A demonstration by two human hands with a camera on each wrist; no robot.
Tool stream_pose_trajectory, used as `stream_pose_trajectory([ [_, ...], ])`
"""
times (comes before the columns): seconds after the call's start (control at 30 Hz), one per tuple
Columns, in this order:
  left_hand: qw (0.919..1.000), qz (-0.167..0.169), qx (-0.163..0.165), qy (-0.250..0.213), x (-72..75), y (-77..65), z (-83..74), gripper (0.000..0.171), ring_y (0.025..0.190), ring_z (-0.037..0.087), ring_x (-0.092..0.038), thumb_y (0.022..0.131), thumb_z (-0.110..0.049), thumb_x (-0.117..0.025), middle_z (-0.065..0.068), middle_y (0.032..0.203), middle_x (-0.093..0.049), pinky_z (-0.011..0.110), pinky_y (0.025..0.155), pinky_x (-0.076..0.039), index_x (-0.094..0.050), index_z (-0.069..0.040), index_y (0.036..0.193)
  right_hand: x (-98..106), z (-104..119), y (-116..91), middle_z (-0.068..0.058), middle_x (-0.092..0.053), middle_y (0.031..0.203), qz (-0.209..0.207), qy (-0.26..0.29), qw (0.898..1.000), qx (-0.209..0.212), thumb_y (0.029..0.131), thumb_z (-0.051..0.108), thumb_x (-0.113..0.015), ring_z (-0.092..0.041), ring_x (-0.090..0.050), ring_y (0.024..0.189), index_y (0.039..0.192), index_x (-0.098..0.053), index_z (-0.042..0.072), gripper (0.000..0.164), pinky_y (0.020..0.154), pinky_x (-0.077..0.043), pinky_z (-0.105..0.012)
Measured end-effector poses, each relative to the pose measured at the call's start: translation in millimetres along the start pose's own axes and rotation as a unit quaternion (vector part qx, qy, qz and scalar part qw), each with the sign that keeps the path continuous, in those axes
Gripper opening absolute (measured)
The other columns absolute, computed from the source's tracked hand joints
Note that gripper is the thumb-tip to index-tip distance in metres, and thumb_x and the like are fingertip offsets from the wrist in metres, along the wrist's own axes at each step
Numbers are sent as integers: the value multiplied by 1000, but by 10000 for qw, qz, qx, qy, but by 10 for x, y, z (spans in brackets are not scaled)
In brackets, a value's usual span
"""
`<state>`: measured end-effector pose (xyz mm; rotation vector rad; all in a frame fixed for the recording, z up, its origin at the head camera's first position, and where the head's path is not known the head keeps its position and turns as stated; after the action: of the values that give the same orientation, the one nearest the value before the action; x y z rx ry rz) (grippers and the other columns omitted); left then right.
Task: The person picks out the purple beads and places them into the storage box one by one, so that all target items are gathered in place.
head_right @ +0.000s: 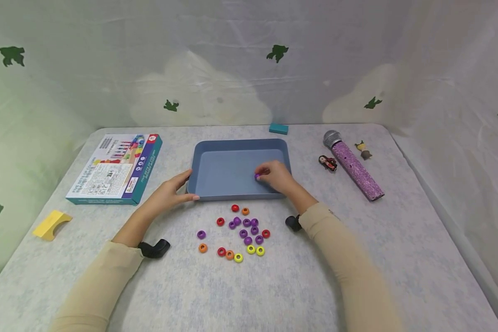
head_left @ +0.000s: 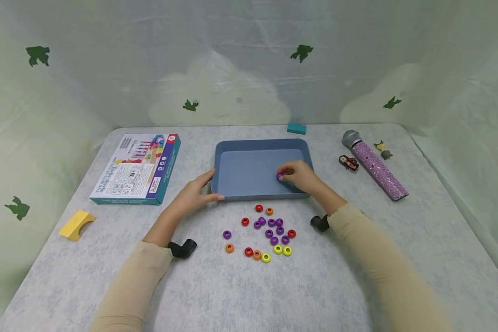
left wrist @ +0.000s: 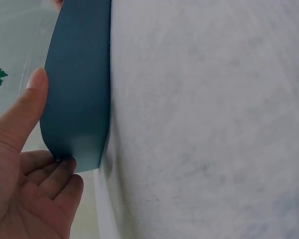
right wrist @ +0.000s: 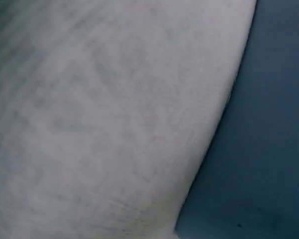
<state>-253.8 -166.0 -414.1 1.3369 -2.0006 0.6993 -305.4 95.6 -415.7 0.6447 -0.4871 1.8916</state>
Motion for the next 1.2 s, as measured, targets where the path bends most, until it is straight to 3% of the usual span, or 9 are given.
stream_pose_trajectory([
  [0.13, 10000, 6, 45, 21, -4, 4, -7, 90, 120, 23, -20, 65, -54, -57, 6, 135, -18, 39, 96, -22, -15, -13, 134, -27, 1, 2, -3, -59, 86, 113, -220, 9997, -84, 76, 11, -59, -15, -52, 81, 92, -62, 7, 17, 71, -43, -31],
  [0.3, 10000, -8, 34, -23, 0, 0, -17, 90, 119, 23, -22, 65, -52, -58, 7, 135, -18, 38, 95, -23, -15, -13, 133, -4, 55, -38, -4, -56, 96, 118, -148, 9998, 28, 76, 13, -59, -15, -50, 87, 100, -58, 7, 24, 75, -42, -29],
  [0.43, 10000, 0, 1, -71, 1, 2, -20, 90, 119, 24, -22, 65, -52, -58, 8, 135, -18, 38, 95, -23, -14, -12, 133, 56, 212, -159, -8, -52, 105, 17, 247, 9978, 617, 76, 19, -58, -18, -47, 95, 106, -54, 8, 32, 81, -40, -30],
  [0.57, 10000, 12, 42, -73, -2, 2, -8, 90, 119, 24, -22, 65, -52, -58, 8, 135, -18, 38, 95, -23, -15, -12, 133, 74, 420, -393, -7, -50, 105, -73, 703, 9886, 1332, 75, 25, -59, -23, -46, 97, 106, -54, 12, 34, 83, -38, -37],
  [0.7, 10000, 18, 45, -57, -2, 2, -6, 91, 119, 24, -22, 64, -54, -57, 7, 135, -18, 38, 95, -23, -15, -11, 133, -7, 550, -657, -4, -50, 105, 150, 1068, 9799, 1676, 75, 20, -59, -26, -46, 97, 107, -53, 9, 35, 82, -39, -38],
  [0.9, 10000, 25, 29, -41, 0, -6, -23, 92, 119, 24, -22, 64, -56, -56, 8, 135, -18, 38, 95, -23, -15, -10, 133, -187, 665, -940, -21, -50, 103, 734, 1461, 9754, 1478, 73, 0, -59, -35, -46, 95, 105, -51, -6, 33, 82, -38, -44],
  [1.2, 9999, 22, 39, -93, 2, -14, -35, 90, 119, 24, -22, 66, -52, -58, 8, 135, -18, 38, 96, -23, -15, -10, 133, -423, 451, -1013, -14, -55, 100, 1354, 1148, 9801, 892, 76, -1, -55, -26, -51, 90, 100, -56, -3, 23, 76, -44, -31],
])
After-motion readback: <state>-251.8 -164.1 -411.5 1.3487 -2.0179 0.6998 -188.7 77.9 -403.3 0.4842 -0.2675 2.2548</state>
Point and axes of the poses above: each hand's wrist, its own y-axis towards the middle knuckle, its own x-axis out of the back of the hand, z = x × y, the point moved 7 cm from there along y, towards the middle knuckle
